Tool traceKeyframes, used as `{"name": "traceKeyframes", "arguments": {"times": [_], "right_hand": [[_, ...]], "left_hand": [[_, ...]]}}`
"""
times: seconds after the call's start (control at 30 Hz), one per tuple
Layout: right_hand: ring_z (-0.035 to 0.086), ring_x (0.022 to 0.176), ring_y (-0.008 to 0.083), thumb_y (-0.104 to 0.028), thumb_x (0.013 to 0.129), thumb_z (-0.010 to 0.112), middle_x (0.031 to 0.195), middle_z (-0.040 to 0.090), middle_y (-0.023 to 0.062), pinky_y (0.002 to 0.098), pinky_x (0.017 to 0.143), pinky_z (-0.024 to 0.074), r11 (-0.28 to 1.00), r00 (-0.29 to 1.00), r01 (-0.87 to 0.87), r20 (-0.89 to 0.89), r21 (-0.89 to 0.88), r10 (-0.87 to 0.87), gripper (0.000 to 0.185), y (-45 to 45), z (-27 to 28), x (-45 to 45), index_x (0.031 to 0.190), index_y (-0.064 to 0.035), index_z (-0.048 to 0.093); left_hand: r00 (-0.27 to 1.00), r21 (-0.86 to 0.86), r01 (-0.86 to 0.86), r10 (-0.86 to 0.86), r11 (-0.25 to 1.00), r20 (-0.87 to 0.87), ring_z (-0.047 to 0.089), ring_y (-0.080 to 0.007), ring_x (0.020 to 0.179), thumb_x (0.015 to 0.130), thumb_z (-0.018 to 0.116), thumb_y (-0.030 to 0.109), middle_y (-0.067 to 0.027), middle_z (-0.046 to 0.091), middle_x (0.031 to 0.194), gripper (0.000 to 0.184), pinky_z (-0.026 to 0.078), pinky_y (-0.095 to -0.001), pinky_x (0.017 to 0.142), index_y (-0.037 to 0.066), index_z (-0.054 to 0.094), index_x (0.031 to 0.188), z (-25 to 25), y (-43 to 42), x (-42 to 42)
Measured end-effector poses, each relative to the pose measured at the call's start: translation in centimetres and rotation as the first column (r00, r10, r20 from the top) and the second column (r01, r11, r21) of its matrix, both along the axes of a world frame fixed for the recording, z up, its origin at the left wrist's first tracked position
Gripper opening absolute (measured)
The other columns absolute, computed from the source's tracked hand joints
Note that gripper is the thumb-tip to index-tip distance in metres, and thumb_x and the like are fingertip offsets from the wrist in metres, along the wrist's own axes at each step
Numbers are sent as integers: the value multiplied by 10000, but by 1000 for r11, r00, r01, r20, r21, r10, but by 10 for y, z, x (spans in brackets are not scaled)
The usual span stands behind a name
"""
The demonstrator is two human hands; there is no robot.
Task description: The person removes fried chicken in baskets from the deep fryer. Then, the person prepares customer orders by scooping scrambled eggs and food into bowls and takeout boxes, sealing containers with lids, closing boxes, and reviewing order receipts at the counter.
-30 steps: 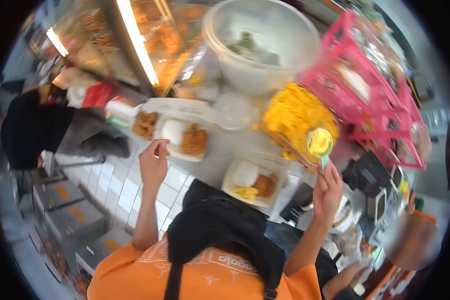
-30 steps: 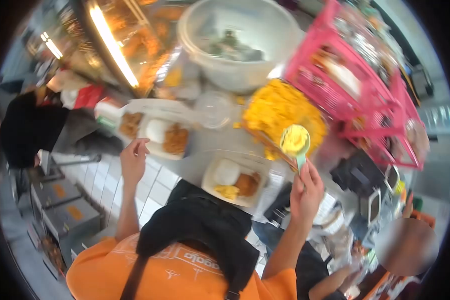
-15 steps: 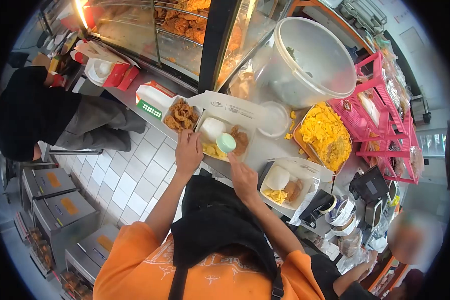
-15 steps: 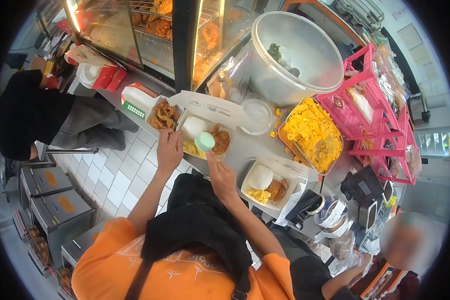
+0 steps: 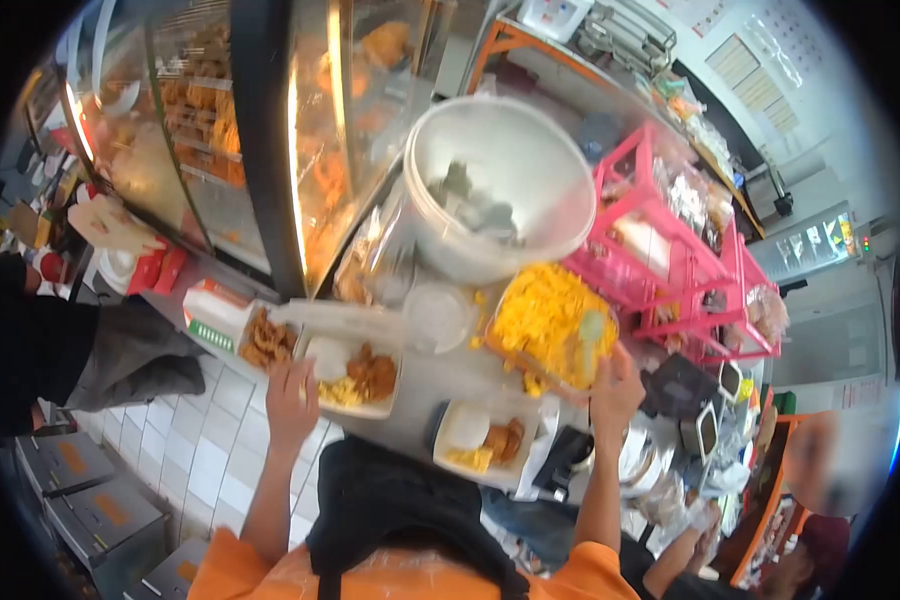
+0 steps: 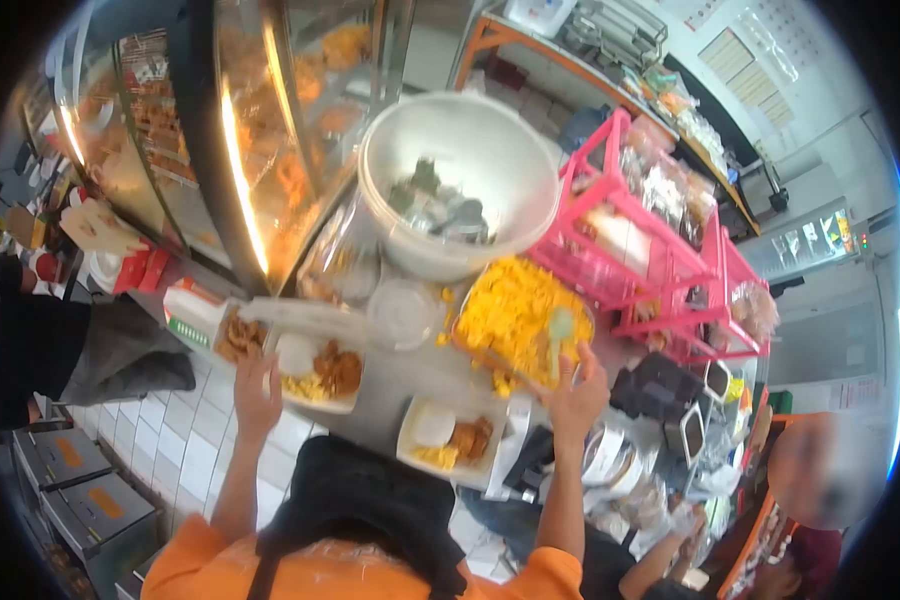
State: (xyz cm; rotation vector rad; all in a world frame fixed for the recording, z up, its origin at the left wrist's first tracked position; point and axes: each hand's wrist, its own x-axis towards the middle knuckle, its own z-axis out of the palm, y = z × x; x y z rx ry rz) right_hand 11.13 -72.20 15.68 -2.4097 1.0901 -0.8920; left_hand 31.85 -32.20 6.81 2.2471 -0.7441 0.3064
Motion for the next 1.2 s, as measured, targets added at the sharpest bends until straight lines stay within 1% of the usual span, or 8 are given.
{"name": "traceKeyframes", "arguments": {"times": [0.13,0.23,0.33,0.63,0.83,1.0,1.1,1.2], "right_hand": [[687,967,203,-90,968,578,1087,702,135,320,881,520,898,903,-420,155,130,400,225,-12,103,133,1149,19,653],[697,746,273,-234,953,589,817,717,133,385,660,507,540,592,-788,124,296,796,220,-42,53,291,1021,-38,660],[688,886,334,-240,838,707,984,690,214,426,762,555,758,526,-613,-600,224,603,386,-57,-55,393,1147,-28,615],[717,850,294,-105,827,626,899,713,118,395,731,572,608,390,-794,-781,-16,488,137,-48,-56,406,924,-94,722],[681,855,321,-203,875,621,893,703,121,424,747,522,624,628,-759,-458,-185,629,158,-78,-1,375,966,-129,727],[630,703,305,-305,918,652,813,648,143,376,620,451,721,742,-661,34,208,670,251,-28,110,283,950,-72,740],[640,717,287,-183,862,708,845,646,101,358,626,469,612,645,-745,51,267,763,133,59,149,162,930,-74,742],[628,724,319,-145,847,716,897,640,99,391,675,510,691,727,-663,26,289,687,121,153,98,69,947,-77,718]], "left_hand": [[982,45,-128,133,991,-137,584,-321,792,857,599,-44,-150,607,861,150,475,-411,690,-7,643,996,-3,12,-44],[952,142,-146,178,979,-249,589,-307,758,856,608,-30,-148,614,855,124,481,-407,670,7,631,973,-2,18,-75],[906,206,-206,266,957,-328,601,-298,723,860,602,-20,-140,640,860,137,494,-403,652,19,635,987,-11,30,-105],[664,353,-408,539,842,-518,652,-296,664,835,592,-21,-149,684,837,91,530,-364,617,12,665,879,-39,76,-165],[858,244,-107,213,964,-467,644,-299,697,848,638,0,-143,678,832,82,522,-380,651,21,678,916,17,38,-68],[937,-130,87,-125,988,-326,639,-222,710,836,672,7,-110,683,857,157,502,-302,666,18,691,991,93,-29,-5],[677,-823,15,-612,568,-409,609,-232,1015,885,750,270,-209,572,1263,657,529,-300,770,-15,432,1385,139,-77,-15],[592,-810,148,-706,568,-388,598,-198,1026,881,756,268,-188,556,1276,663,530,-283,791,-9,438,1392,109,-65,-40]]}}
